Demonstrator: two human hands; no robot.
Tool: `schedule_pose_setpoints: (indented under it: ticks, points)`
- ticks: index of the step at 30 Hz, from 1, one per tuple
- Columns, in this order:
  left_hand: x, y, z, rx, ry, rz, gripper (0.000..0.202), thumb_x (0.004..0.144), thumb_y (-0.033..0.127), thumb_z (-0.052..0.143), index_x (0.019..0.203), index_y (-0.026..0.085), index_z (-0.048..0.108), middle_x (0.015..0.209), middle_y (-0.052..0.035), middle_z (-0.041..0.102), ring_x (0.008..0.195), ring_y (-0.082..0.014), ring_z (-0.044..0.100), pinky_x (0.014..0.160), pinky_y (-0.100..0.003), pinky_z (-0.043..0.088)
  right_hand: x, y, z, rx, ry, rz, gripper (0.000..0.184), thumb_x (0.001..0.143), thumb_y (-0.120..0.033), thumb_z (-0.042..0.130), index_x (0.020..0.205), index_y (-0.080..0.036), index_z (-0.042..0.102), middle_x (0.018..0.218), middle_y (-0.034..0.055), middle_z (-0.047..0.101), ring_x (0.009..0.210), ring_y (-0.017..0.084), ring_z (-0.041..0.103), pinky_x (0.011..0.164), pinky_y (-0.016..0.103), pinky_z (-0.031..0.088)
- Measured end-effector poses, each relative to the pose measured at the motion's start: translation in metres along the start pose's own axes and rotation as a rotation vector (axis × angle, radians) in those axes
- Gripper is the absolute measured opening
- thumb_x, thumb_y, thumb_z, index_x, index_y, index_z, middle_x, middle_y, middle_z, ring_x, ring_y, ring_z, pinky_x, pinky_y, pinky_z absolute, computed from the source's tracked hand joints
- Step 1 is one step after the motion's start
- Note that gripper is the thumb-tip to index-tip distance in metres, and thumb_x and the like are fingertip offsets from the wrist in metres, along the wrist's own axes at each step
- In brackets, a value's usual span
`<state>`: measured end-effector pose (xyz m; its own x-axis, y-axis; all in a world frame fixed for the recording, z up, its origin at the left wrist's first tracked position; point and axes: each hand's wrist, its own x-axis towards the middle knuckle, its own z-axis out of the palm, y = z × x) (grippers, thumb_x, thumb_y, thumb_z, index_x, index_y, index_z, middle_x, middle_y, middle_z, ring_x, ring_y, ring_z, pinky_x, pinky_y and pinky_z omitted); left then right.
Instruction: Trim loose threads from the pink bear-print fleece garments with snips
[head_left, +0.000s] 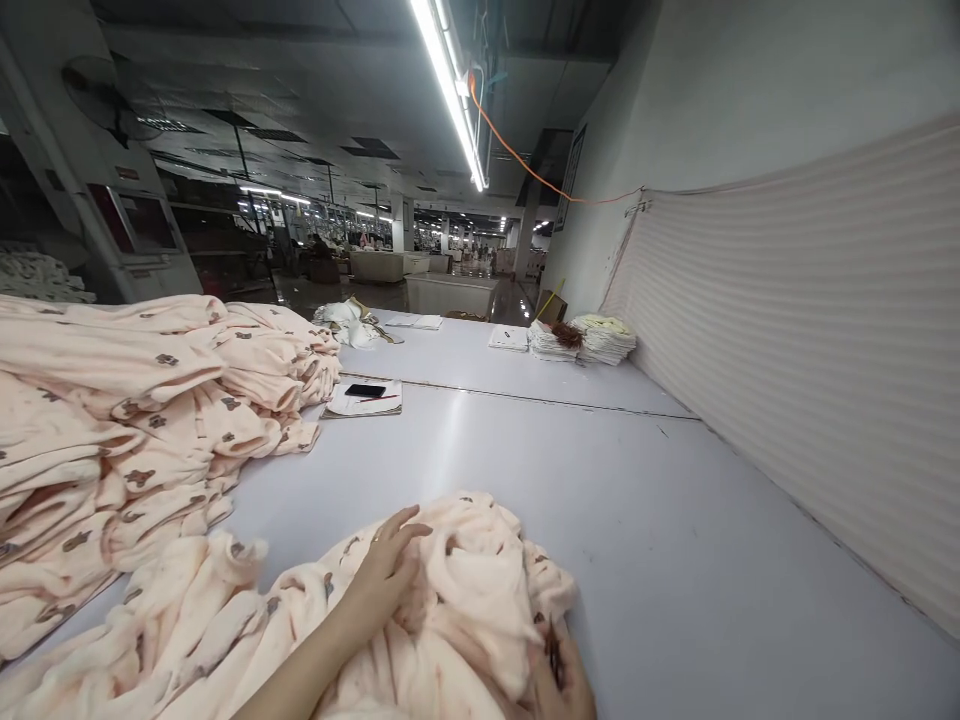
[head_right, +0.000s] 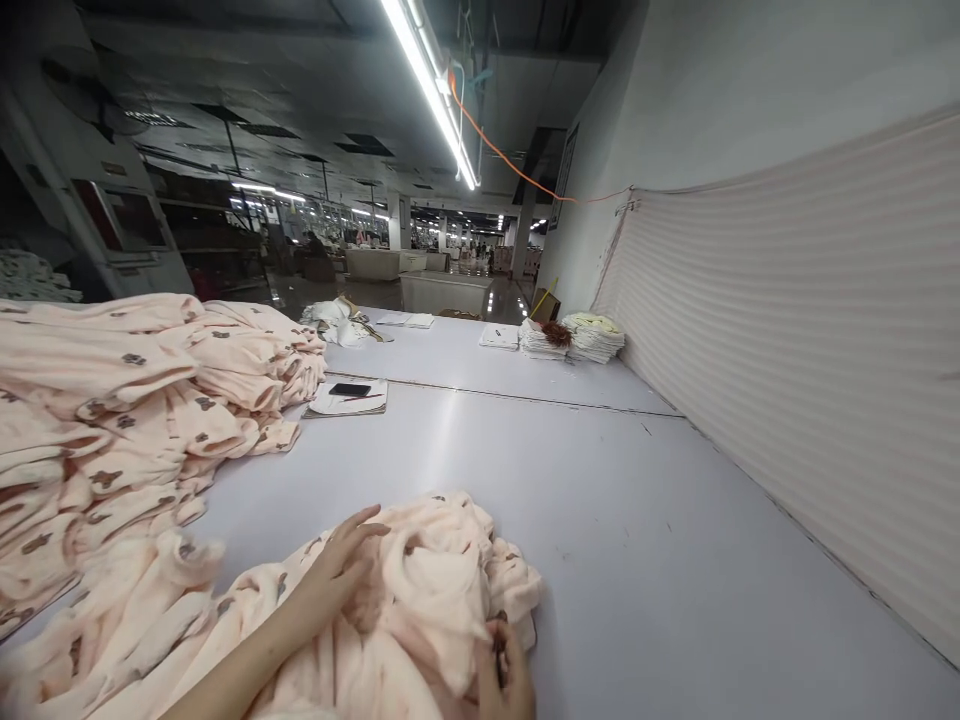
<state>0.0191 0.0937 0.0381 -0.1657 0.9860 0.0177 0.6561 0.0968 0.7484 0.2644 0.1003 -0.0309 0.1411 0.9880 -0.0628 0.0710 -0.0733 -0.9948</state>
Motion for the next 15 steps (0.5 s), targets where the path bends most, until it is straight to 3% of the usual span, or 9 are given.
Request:
schedule_pose_setpoints:
  ticks: [3, 5, 6, 8, 9, 11, 13, 15]
  points:
    - [-0.009, -0.014, -0.003, 0.063, -0.088, 0.032, 0.057, 0.071, 0.016, 0.047, 0.127, 0.026, 0.051, 0.149, -0.0053, 0.035, 0.140, -0.0300, 0.020, 0.110, -0.047, 0.027, 0.027, -0.016, 0.001, -0.169, 0.049, -0.079, 0.035, 0.080, -0.050, 0.052, 0.094, -0.019, 0.062, 0.095, 0.0076, 0.070, 0.090, 0.026, 0.063, 0.072, 0.030, 0.051]
    - [-0.009, -0.017, -0.004, 0.103, -0.120, 0.006, 0.061, 0.069, 0.017, 0.050, 0.131, 0.024, 0.049, 0.135, -0.0097, 0.052, 0.129, -0.0331, 0.040, 0.102, -0.047, 0.035, 0.039, -0.027, 0.007, -0.270, 0.073, -0.140, 0.031, 0.079, -0.045, 0.052, 0.094, -0.020, 0.061, 0.098, 0.0097, 0.067, 0.094, 0.028, 0.061, 0.078, 0.035, 0.048]
    - [-0.008, -0.017, -0.003, 0.106, -0.118, 0.001, 0.057, 0.070, 0.018, 0.051, 0.126, 0.023, 0.053, 0.123, -0.0094, 0.060, 0.118, -0.0322, 0.050, 0.097, -0.046, 0.039, 0.041, -0.032, 0.012, -0.302, 0.089, -0.175, 0.029, 0.078, -0.042, 0.053, 0.094, -0.020, 0.061, 0.103, 0.0106, 0.064, 0.098, 0.030, 0.058, 0.081, 0.037, 0.046]
    - [-0.005, -0.015, -0.002, 0.102, -0.108, 0.011, 0.032, 0.071, 0.018, 0.049, 0.099, 0.022, 0.065, 0.096, -0.0056, 0.068, 0.098, -0.0280, 0.058, 0.088, -0.041, 0.041, 0.039, -0.041, 0.023, -0.377, 0.079, -0.284, 0.025, 0.077, -0.034, 0.053, 0.097, -0.022, 0.062, 0.111, 0.0108, 0.060, 0.104, 0.031, 0.054, 0.083, 0.037, 0.043]
    - [-0.004, -0.013, -0.001, 0.094, -0.108, 0.016, 0.019, 0.073, 0.020, 0.048, 0.081, 0.022, 0.066, 0.084, -0.0035, 0.067, 0.091, -0.0257, 0.059, 0.086, -0.038, 0.041, 0.034, -0.046, 0.028, -0.422, 0.028, -0.349, 0.023, 0.077, -0.030, 0.052, 0.097, -0.023, 0.062, 0.109, 0.0095, 0.060, 0.102, 0.030, 0.056, 0.081, 0.036, 0.043]
    - [-0.003, -0.012, -0.001, 0.058, -0.110, 0.018, 0.025, 0.080, 0.024, 0.044, 0.058, 0.021, 0.055, 0.069, -0.0005, 0.063, 0.084, -0.0213, 0.058, 0.085, -0.033, 0.040, 0.021, -0.053, 0.037, -0.492, -0.153, -0.447, 0.019, 0.079, -0.027, 0.053, 0.095, -0.027, 0.064, 0.100, 0.0058, 0.063, 0.093, 0.025, 0.060, 0.075, 0.031, 0.045]
    - [-0.004, -0.013, -0.002, 0.009, -0.113, 0.001, 0.030, 0.084, 0.029, 0.041, 0.056, 0.021, 0.049, 0.068, 0.0011, 0.061, 0.081, -0.0185, 0.057, 0.083, -0.029, 0.040, 0.007, -0.059, 0.045, -0.510, -0.329, -0.464, 0.016, 0.079, -0.028, 0.057, 0.093, -0.029, 0.066, 0.092, 0.0025, 0.065, 0.085, 0.022, 0.063, 0.072, 0.028, 0.046]
    - [-0.007, -0.015, -0.003, -0.033, -0.111, -0.020, 0.027, 0.084, 0.033, 0.042, 0.061, 0.021, 0.049, 0.074, 0.0013, 0.061, 0.083, -0.0182, 0.056, 0.081, -0.027, 0.041, -0.002, -0.060, 0.054, -0.514, -0.409, -0.457, 0.019, 0.079, -0.027, 0.059, 0.095, -0.029, 0.068, 0.093, 0.0016, 0.067, 0.086, 0.021, 0.065, 0.073, 0.027, 0.047]
